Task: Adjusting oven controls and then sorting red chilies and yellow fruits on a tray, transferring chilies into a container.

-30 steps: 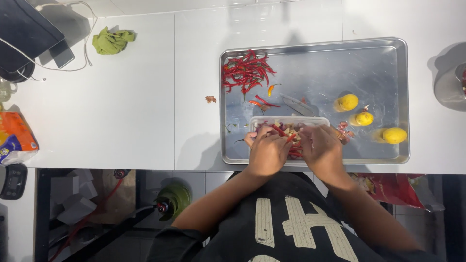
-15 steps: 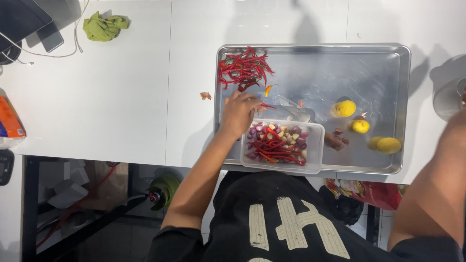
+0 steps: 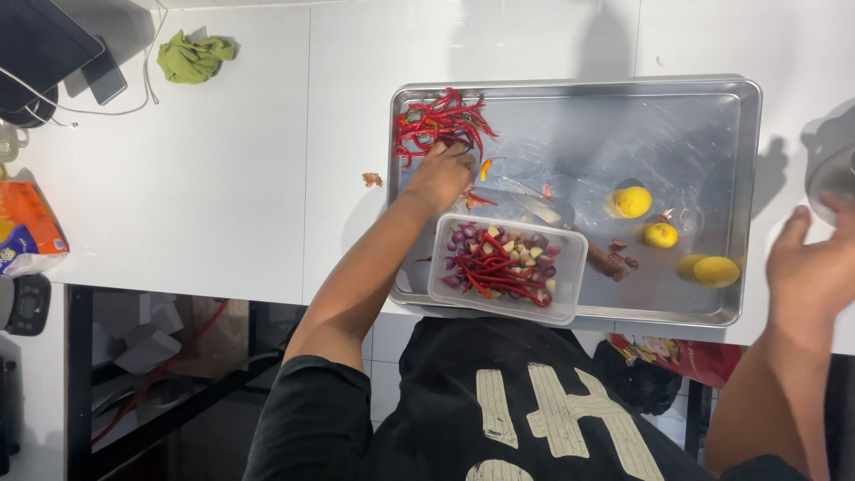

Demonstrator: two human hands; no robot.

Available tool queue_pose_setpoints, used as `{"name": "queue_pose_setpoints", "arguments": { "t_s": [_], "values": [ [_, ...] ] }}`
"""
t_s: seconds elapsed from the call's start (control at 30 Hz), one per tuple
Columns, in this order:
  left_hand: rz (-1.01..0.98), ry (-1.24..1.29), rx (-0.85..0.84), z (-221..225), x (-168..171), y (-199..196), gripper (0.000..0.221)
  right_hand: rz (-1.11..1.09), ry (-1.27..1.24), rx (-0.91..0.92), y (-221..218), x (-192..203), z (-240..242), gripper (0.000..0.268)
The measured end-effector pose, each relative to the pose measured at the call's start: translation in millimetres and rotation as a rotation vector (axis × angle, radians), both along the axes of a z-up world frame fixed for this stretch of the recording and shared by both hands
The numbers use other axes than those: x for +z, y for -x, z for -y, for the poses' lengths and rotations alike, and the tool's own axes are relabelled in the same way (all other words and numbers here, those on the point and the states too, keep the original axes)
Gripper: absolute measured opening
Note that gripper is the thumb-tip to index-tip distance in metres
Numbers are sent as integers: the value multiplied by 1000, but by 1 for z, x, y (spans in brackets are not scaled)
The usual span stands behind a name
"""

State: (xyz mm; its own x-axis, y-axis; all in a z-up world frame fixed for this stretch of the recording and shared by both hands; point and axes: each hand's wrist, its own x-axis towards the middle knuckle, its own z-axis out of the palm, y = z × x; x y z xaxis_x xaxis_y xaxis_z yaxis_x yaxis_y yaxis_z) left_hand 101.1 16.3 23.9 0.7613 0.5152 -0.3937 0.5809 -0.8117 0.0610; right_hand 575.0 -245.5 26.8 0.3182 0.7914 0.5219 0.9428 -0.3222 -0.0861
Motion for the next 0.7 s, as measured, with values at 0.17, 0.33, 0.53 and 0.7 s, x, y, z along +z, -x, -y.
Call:
{"name": "queue_pose_setpoints", "arguments": {
  "t_s": [0.17,0.33,0.53,0.7],
  "values": [
    [11,-74,-111,2,-17,29,19,-183,-39,311,98,64,-23,19],
    [31,-86,-137,6,-28,50,23,-230,18,339,139,77,-21,21],
    [84,-156,-196,14,-40,65,25,-221,44,306,168,96,2,24],
    [114,-200,-216,26,-44,82,35,-216,38,250,185,94,27,24]
  ]
}}
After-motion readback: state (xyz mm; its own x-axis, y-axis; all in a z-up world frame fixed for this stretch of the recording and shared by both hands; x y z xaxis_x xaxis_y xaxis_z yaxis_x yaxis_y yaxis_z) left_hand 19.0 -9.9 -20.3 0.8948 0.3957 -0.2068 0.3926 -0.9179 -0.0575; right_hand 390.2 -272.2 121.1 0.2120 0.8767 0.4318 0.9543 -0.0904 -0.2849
